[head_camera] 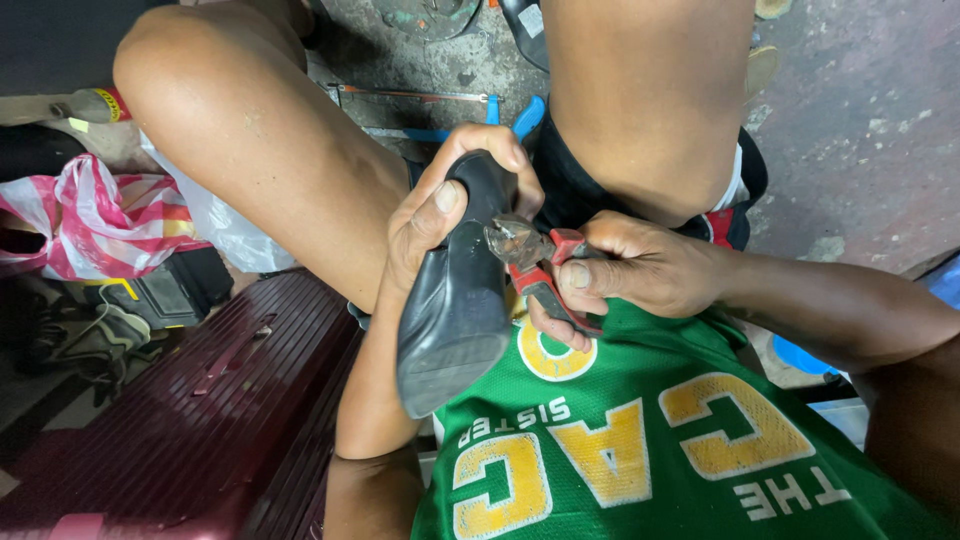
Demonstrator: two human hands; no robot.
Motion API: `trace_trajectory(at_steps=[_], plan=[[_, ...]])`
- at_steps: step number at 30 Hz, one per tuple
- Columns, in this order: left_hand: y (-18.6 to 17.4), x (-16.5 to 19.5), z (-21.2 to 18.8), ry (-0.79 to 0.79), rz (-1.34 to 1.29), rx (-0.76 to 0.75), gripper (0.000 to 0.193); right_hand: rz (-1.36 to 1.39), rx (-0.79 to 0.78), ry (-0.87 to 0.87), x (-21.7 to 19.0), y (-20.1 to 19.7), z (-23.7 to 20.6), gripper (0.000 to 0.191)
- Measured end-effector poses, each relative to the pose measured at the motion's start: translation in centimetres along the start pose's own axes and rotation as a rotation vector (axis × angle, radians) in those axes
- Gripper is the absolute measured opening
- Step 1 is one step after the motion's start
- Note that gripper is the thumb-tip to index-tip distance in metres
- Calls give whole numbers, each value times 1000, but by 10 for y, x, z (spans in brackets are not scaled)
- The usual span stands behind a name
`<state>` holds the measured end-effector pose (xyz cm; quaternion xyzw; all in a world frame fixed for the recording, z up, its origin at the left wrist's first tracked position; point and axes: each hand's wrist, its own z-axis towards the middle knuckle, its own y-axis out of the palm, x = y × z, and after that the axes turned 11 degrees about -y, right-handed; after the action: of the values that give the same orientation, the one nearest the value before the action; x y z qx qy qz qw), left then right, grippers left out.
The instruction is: The person uses pliers and a blue plastic tool to remove and scrape material from the sole of a black shoe. The person repeatedly adjusts the shoe and tools while working on the sole.
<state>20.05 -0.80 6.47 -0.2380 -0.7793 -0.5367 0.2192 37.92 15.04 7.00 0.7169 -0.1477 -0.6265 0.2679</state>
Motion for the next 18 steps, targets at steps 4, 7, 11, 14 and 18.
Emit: trace_trajectory(at_steps=[4,7,11,14,18], plan=[[1,-12,6,101,8,14,58,-88,66,115,0,3,-1,51],[0,-11,8,126,12,15,59,-33,14,29,-7,1,2,51],[-1,7,4,61,75,-69,58,-4,-68,93,-20,-5,7,52],[9,21,-8,-58,41,-2,61,3,-88,180,-25,-8,9,52],[22,38,-18,-185,38,41,65,52,-176,131,-26,-12,7,51]])
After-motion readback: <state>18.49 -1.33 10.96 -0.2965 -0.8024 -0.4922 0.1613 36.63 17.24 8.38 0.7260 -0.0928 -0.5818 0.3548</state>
